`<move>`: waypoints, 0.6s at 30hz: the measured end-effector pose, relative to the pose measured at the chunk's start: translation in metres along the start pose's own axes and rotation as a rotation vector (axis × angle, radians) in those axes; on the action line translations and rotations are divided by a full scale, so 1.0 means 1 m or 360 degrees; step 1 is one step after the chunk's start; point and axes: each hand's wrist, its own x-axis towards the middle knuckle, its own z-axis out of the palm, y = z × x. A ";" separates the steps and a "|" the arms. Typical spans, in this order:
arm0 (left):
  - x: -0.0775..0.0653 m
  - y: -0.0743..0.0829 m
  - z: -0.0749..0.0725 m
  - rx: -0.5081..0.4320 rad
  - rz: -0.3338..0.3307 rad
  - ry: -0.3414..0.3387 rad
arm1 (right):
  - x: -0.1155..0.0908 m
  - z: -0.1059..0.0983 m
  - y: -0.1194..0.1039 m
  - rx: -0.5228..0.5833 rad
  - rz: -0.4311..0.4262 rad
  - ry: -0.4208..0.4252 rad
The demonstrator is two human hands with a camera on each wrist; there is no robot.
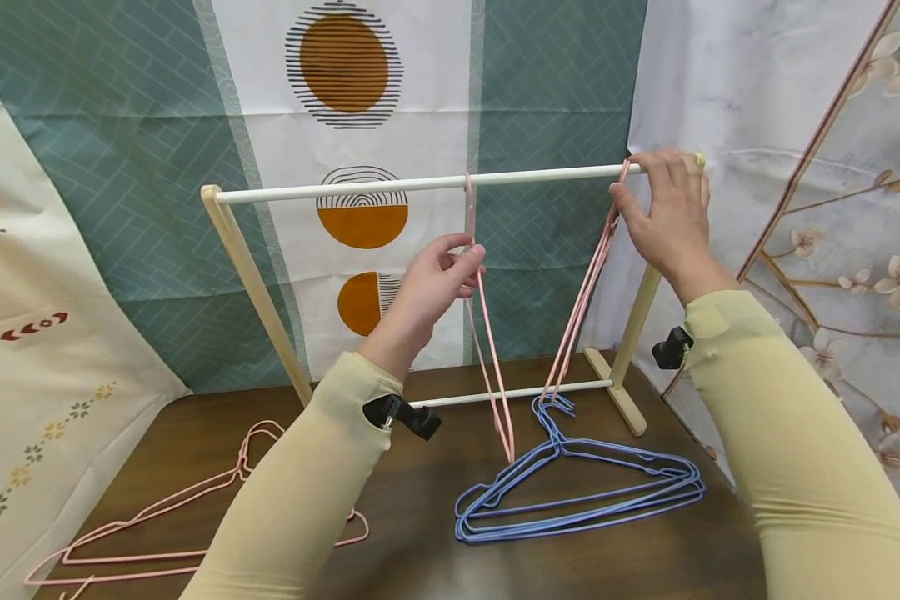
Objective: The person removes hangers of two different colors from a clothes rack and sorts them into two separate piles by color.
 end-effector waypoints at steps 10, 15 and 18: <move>0.002 0.008 0.001 -0.0084 -0.0010 -0.0056 | 0.000 0.001 0.000 0.0000 -0.0014 0.0011; -0.001 0.012 -0.003 -0.0083 0.0029 -0.0053 | 0.000 0.001 0.001 -0.0003 -0.0013 0.0012; -0.003 0.016 -0.008 -0.0081 0.0046 -0.0060 | 0.001 0.001 0.000 -0.0004 -0.0017 0.0015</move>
